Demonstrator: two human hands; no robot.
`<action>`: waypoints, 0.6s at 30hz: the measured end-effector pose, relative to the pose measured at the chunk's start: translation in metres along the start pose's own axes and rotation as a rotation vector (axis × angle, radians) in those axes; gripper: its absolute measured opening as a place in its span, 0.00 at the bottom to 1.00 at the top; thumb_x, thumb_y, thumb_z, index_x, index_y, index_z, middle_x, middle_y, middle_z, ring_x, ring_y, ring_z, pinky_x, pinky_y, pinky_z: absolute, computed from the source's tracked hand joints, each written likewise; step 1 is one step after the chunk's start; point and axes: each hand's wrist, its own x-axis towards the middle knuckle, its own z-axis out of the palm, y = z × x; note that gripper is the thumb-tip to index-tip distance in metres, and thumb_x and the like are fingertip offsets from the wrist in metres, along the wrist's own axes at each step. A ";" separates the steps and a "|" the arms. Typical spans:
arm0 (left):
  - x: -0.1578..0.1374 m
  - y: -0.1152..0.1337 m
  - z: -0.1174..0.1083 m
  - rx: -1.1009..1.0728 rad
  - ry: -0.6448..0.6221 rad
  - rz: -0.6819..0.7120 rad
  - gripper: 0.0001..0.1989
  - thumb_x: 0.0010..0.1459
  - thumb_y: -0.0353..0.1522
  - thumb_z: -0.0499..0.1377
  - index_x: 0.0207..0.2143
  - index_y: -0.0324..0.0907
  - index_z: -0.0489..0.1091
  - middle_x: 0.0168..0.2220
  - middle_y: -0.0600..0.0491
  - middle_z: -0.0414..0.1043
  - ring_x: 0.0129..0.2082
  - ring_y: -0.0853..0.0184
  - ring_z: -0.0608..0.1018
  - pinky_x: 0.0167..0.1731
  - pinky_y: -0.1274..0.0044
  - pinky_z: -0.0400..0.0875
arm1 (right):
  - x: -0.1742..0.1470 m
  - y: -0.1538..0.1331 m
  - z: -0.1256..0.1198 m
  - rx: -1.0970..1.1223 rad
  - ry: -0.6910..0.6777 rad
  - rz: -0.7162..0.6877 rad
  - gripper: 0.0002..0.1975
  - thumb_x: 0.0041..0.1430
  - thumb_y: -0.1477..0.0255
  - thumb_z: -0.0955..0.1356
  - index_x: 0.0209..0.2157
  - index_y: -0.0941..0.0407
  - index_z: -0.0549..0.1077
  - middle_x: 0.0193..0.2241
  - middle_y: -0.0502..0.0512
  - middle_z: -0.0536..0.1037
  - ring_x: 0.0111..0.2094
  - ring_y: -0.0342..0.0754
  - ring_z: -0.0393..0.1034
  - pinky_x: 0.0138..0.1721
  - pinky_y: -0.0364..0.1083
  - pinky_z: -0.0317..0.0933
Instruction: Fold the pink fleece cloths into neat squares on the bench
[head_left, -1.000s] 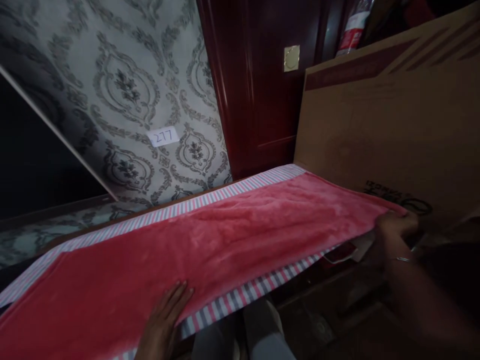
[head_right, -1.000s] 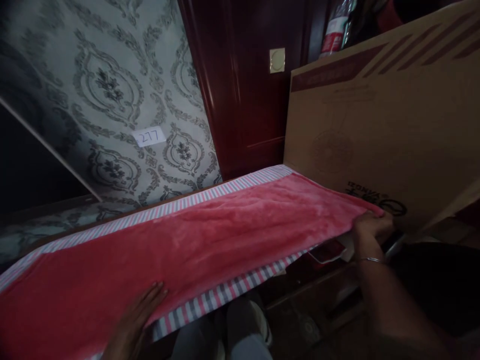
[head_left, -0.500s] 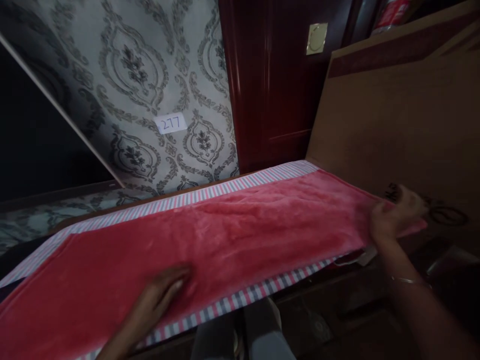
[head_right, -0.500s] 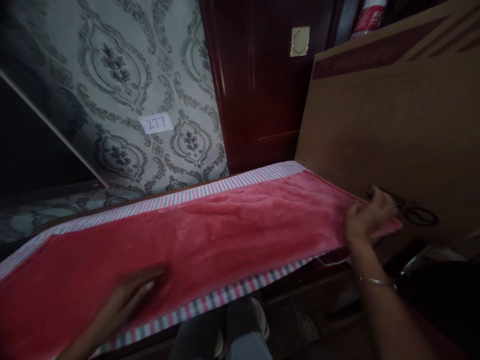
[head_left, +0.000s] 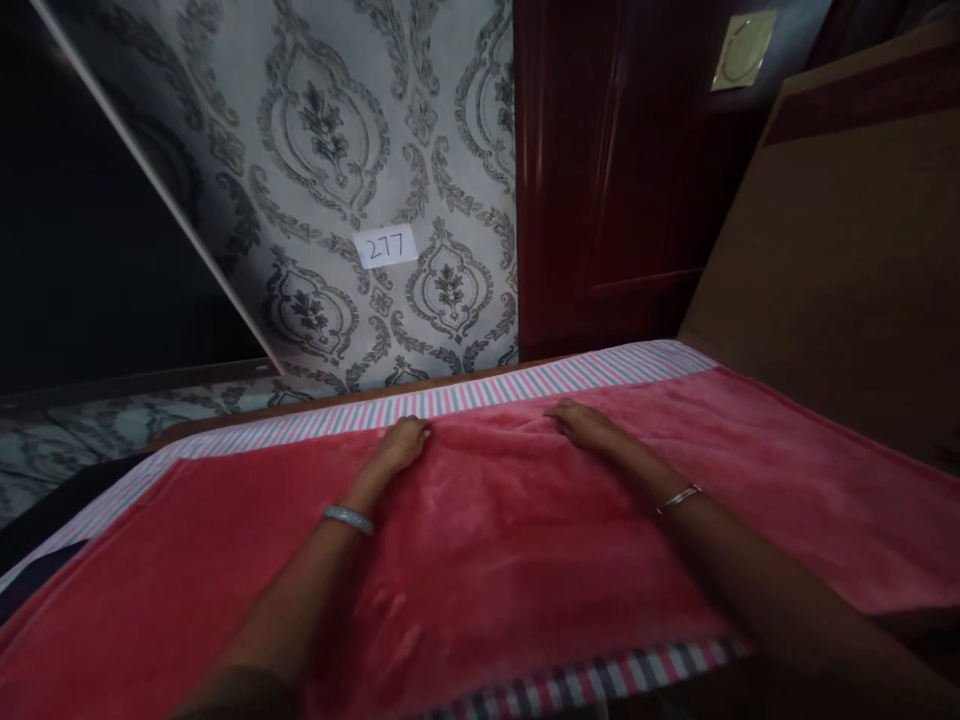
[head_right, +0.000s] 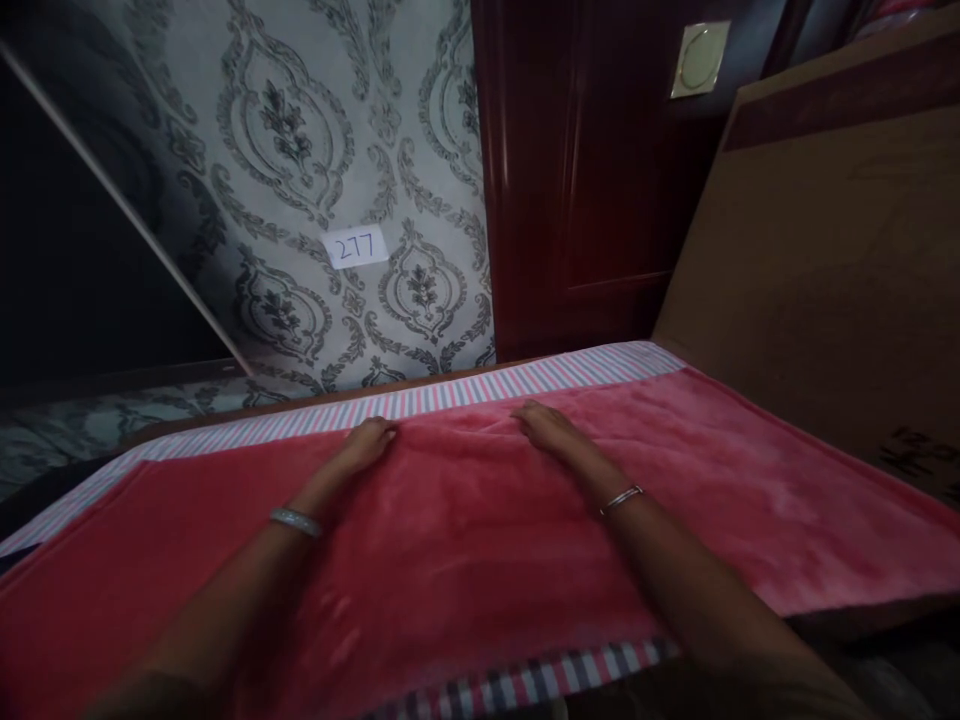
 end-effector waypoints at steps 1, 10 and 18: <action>0.003 0.000 0.001 0.013 0.001 -0.001 0.14 0.63 0.36 0.57 0.47 0.40 0.75 0.47 0.41 0.77 0.48 0.56 0.77 0.50 0.69 0.69 | 0.003 0.003 -0.003 -0.025 0.006 0.003 0.16 0.59 0.79 0.65 0.47 0.58 0.78 0.49 0.61 0.79 0.51 0.54 0.72 0.54 0.47 0.62; 0.013 0.002 0.020 0.107 0.161 -0.196 0.13 0.66 0.28 0.50 0.48 0.38 0.71 0.49 0.42 0.76 0.50 0.57 0.76 0.50 0.68 0.67 | 0.018 0.007 0.004 -0.167 0.242 0.244 0.15 0.66 0.77 0.59 0.45 0.59 0.75 0.45 0.63 0.74 0.44 0.52 0.69 0.44 0.46 0.61; 0.018 0.000 0.026 0.162 0.140 -0.176 0.19 0.67 0.28 0.46 0.52 0.37 0.72 0.52 0.41 0.75 0.54 0.54 0.74 0.51 0.65 0.67 | 0.018 0.013 0.022 -0.144 0.219 0.221 0.19 0.65 0.80 0.58 0.50 0.58 0.76 0.47 0.63 0.75 0.49 0.53 0.69 0.49 0.46 0.60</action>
